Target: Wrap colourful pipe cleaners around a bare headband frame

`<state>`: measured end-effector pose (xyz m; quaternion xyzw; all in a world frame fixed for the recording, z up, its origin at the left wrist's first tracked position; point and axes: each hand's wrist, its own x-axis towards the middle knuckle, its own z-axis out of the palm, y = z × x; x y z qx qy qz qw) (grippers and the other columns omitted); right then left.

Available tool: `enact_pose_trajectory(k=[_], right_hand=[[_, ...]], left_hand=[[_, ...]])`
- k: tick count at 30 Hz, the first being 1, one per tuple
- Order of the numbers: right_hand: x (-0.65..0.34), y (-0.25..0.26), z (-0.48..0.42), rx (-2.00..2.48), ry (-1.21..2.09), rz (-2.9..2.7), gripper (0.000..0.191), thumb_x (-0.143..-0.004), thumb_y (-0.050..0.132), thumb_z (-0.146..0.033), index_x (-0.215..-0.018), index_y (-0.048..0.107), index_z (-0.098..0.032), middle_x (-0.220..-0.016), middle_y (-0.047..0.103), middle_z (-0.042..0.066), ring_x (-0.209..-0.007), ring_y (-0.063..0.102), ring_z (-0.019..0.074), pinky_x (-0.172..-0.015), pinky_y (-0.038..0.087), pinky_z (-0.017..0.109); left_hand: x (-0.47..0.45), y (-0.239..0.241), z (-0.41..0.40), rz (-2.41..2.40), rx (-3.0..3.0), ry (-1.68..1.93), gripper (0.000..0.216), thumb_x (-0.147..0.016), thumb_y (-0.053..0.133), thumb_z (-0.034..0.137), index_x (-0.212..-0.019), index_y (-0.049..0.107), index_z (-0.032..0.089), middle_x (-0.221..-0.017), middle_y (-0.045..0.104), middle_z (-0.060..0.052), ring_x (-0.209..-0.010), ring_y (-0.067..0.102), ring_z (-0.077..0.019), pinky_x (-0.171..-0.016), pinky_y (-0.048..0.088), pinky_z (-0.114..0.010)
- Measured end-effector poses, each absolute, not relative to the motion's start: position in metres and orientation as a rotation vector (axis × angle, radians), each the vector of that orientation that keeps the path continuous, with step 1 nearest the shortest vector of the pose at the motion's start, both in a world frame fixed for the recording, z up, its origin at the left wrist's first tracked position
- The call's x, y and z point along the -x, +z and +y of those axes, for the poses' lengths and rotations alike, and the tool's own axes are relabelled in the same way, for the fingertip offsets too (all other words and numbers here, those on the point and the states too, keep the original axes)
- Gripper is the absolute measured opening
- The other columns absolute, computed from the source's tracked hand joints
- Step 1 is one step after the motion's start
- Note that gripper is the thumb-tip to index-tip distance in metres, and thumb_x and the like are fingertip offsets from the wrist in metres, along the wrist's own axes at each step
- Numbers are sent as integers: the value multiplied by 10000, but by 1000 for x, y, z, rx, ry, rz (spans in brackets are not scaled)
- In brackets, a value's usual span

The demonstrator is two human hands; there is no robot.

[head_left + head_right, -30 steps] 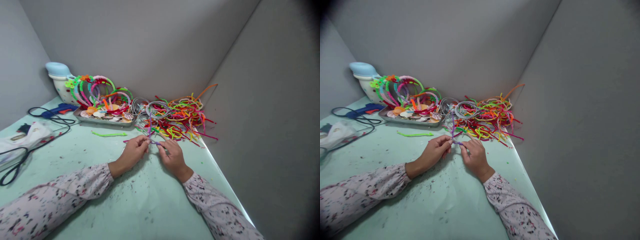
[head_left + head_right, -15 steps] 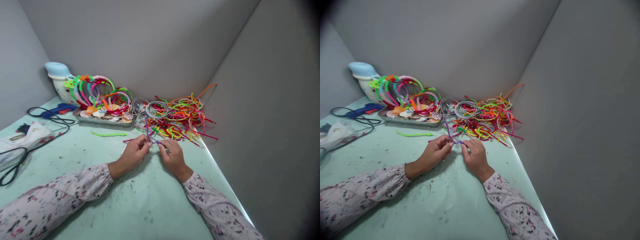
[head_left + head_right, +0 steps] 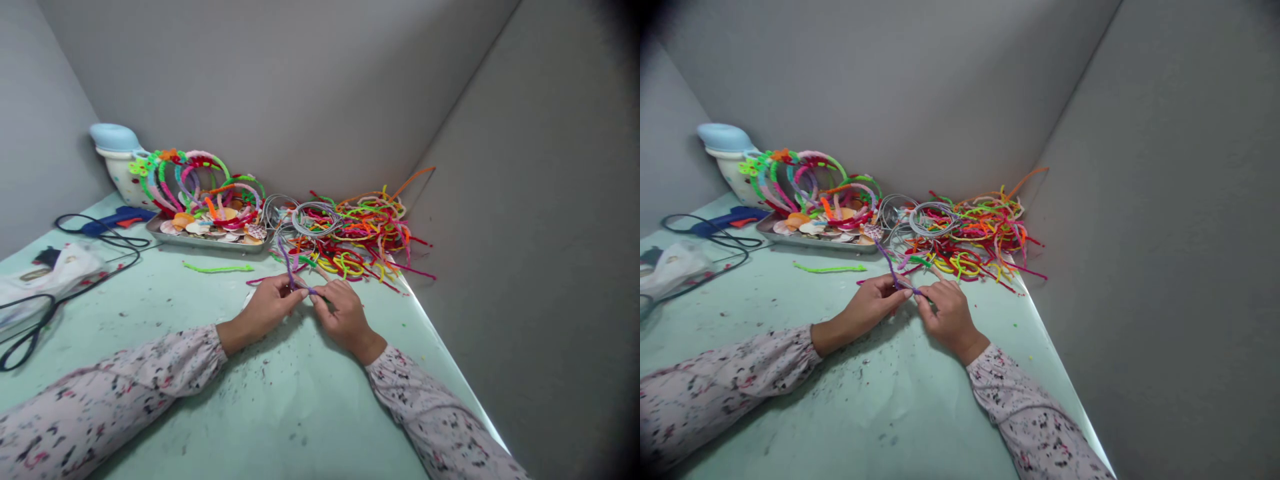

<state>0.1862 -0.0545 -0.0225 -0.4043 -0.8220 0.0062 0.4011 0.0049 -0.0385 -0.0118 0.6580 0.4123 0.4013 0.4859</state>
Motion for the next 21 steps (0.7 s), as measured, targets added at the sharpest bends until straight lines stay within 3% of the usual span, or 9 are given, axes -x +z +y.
enact_pose_trajectory(k=[12, 21], right_hand=[[-186, -26, -54, 1060, -1, -2152, 200, -922, 462, -237, -888, 652, -182, -730, 616, 44, -742, 546, 181, -726, 418, 324], [-185, -25, -56, 1052, 15, -2128, 204, -912, 487, -214, -1037, 643, -175, -845, 671, 57, -815, 580, 191, -772, 434, 343]], left_hand=[[-4, -12, -36, 1104, -1612, 929, 249, -801, 573, 384, -757, 604, 141, -502, 506, 44, -462, 443, -97, -467, 340, -206], [-3, -12, -36, 1092, -1627, 906, 262, -813, 562, 392, -761, 615, 141, -496, 513, 40, -460, 452, -99, -474, 343, -211]])
